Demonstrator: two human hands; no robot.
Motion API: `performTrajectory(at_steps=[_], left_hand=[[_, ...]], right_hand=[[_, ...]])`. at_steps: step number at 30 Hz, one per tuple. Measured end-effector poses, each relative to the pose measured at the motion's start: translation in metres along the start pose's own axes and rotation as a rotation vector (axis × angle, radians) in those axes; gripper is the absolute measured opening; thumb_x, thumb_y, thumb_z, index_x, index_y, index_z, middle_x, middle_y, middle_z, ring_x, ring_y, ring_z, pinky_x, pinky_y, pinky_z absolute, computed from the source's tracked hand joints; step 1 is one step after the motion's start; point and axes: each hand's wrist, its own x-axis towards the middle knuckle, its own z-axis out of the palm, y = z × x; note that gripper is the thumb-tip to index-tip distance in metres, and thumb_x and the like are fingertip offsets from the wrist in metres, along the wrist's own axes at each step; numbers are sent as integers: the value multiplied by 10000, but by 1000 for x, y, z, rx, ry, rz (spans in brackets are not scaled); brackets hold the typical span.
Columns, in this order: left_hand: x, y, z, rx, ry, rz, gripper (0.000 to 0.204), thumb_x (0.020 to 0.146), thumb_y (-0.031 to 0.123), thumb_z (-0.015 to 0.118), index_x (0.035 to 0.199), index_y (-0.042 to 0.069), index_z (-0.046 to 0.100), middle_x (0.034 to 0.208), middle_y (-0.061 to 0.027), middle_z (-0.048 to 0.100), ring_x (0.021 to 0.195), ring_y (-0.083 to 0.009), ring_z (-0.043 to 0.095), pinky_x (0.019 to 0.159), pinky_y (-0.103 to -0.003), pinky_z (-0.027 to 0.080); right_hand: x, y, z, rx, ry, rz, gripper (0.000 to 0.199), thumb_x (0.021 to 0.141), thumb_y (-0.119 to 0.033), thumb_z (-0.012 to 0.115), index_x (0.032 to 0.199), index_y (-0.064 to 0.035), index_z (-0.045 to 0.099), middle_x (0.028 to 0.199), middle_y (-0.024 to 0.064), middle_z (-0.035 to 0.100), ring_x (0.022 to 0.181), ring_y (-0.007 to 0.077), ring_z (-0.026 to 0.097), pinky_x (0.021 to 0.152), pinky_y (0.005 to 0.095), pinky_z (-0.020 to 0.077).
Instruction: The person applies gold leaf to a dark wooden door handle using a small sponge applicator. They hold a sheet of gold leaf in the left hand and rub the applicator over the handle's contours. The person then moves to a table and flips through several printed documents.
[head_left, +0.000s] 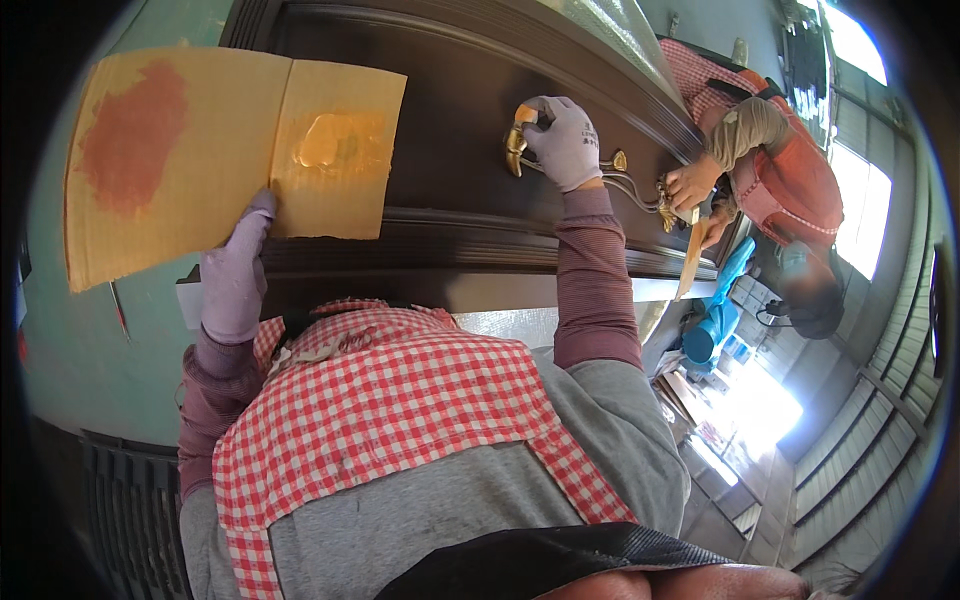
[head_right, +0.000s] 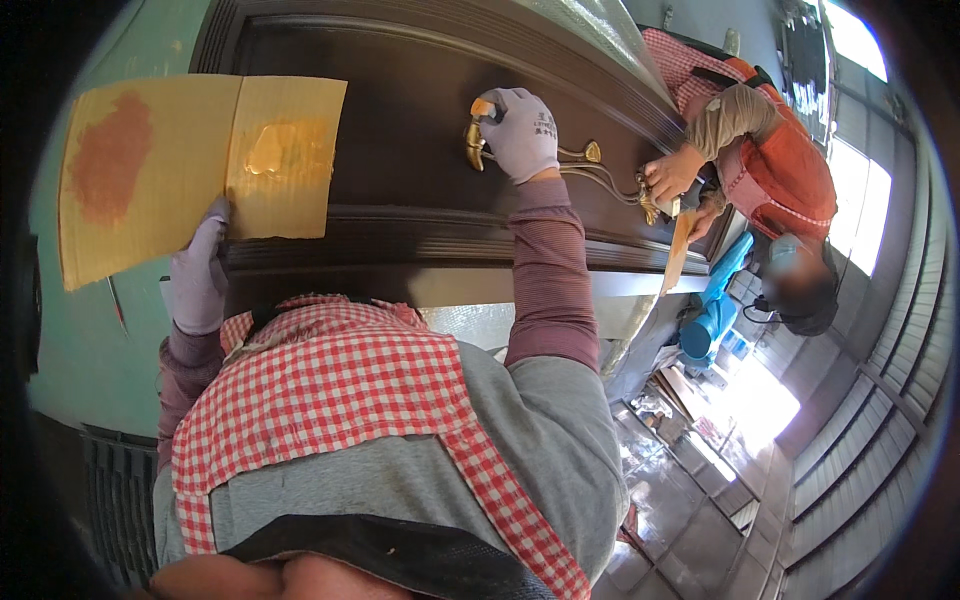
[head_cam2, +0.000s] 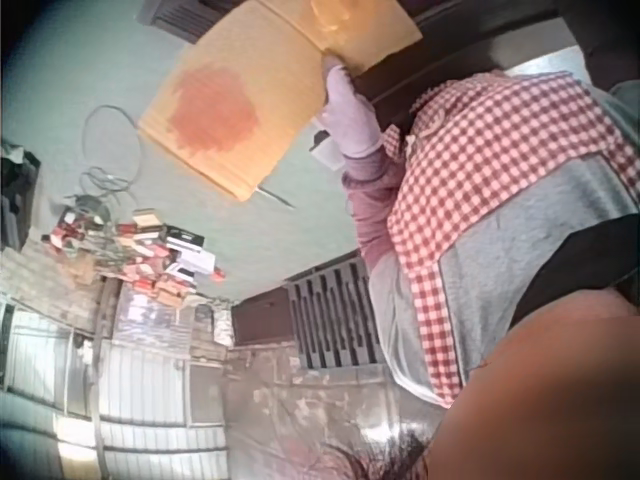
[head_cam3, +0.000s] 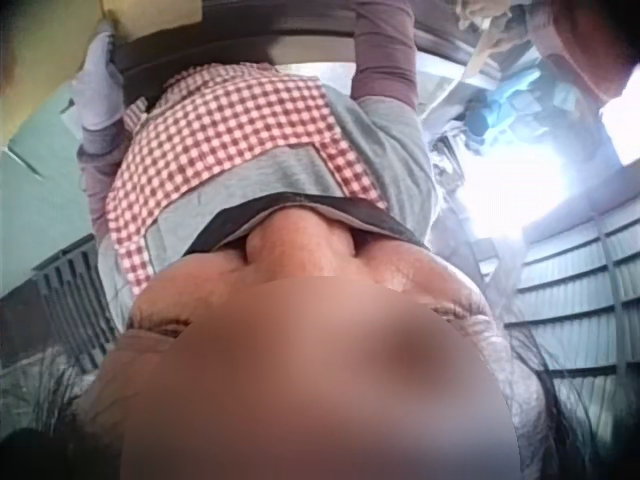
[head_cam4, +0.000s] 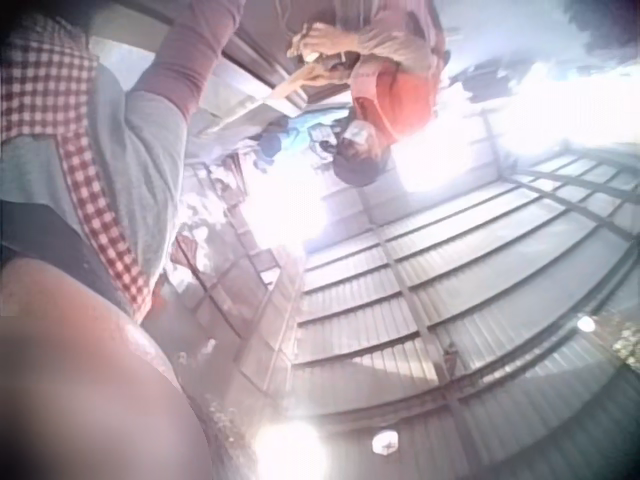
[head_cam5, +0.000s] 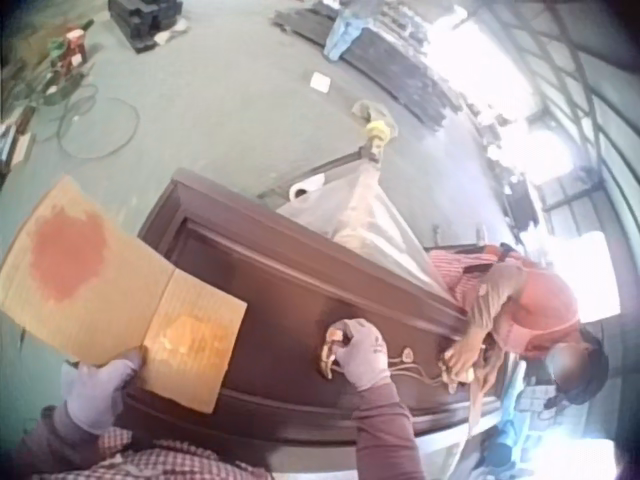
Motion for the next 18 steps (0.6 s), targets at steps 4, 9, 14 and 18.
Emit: performTrajectory(at_steps=[4, 9, 14, 18], left_hand=[[-5, -8, -1, -3, -60, -52, 380, 978, -119, 553, 1307, -17, 715, 1327, -221, 762, 1249, -371, 734, 1082, -428, 565], [-2, -7, 3, 3, -23, -40, 385, 982, -99, 584, 1329, -2, 720, 1297, -198, 767, 1165, -330, 733, 990, -385, 578], [-4, -12, 11, -205, 48, -129, 394, 974, -76, 634, 1346, 18, 728, 1219, -162, 766, 1063, -257, 697, 873, -327, 554], [-3, -2, 3, -110, 47, -70, 414, 974, -74, 624, 1360, 40, 720, 1167, -150, 771, 995, -248, 710, 850, -331, 563]], right_hand=[[8, -1, -2, -160, -38, -78, 199, 847, -169, 765, 1040, -134, 794, 1065, 122, 760, 1041, 373, 713, 943, 478, 573], [16, 2, -17, -139, -44, -20, 202, 847, -195, 774, 1040, -137, 800, 1078, 110, 759, 1059, 364, 716, 957, 475, 575], [23, -1, -9, -239, -138, -92, 233, 861, -249, 794, 1071, -147, 798, 1096, 98, 762, 1089, 348, 716, 975, 474, 571], [24, 2, -17, -246, -143, 18, 257, 865, -270, 798, 1085, -137, 798, 1094, 110, 760, 1085, 347, 717, 963, 470, 573]])
